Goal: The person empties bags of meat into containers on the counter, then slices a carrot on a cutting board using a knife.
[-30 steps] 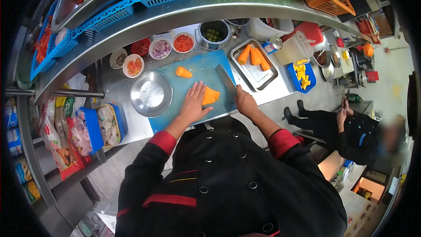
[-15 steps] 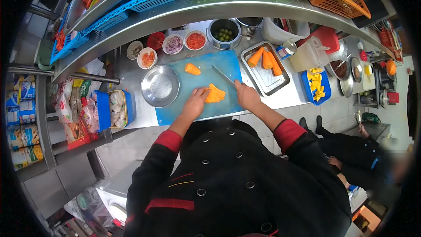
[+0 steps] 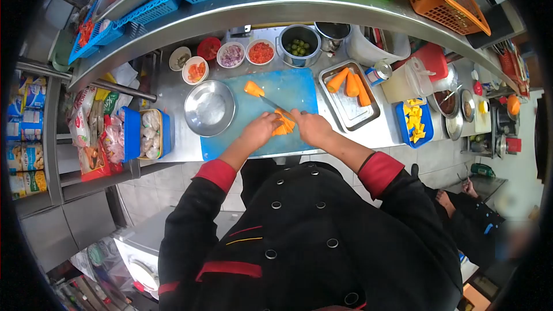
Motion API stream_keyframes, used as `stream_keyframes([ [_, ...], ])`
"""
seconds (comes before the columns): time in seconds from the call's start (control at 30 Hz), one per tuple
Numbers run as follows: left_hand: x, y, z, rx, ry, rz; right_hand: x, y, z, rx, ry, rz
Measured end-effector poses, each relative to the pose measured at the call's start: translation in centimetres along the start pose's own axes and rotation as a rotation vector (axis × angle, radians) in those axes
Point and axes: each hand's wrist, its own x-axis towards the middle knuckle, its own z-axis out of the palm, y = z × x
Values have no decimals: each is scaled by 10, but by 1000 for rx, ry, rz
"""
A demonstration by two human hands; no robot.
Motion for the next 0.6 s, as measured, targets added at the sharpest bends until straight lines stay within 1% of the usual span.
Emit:
stream_keyframes([
  [0.13, -2, 1, -2, -51, 11, -24, 2, -4, -7, -65, -137, 23],
  [0.2, -2, 1, 0, -69, 10, -38, -4, -12, -6, -130, -133, 81],
  [0.23, -2, 1, -1, -72, 5, -42, 1, -9, 6, -135, -140, 77],
  [0.27, -2, 3, -2, -77, 10, -46, 8, -3, 25, -111, -88, 64],
  [0.3, -2, 5, -3, -81, -8, -68, 14, -4, 29, -88, -32, 47],
  [0.33, -2, 4, -5, -83, -25, -92, 22, 1, 29, -95, -31, 38],
  [0.43, -2, 0, 5, -77, 27, -62, 23, -6, 11, -125, -65, 13],
  [0.5, -3, -1, 11, -86, 61, -61, 12, -9, -3, -126, -159, 7],
  [0.53, -3, -3, 13, -86, 92, -54, 12, -7, 8, -134, -161, 3],
  [0.57, -3, -3, 13, -85, 98, -55, 13, -2, 29, -115, -84, 18],
  [0.6, -4, -2, 13, -64, 70, -58, 14, -4, 34, -96, -3, 34],
])
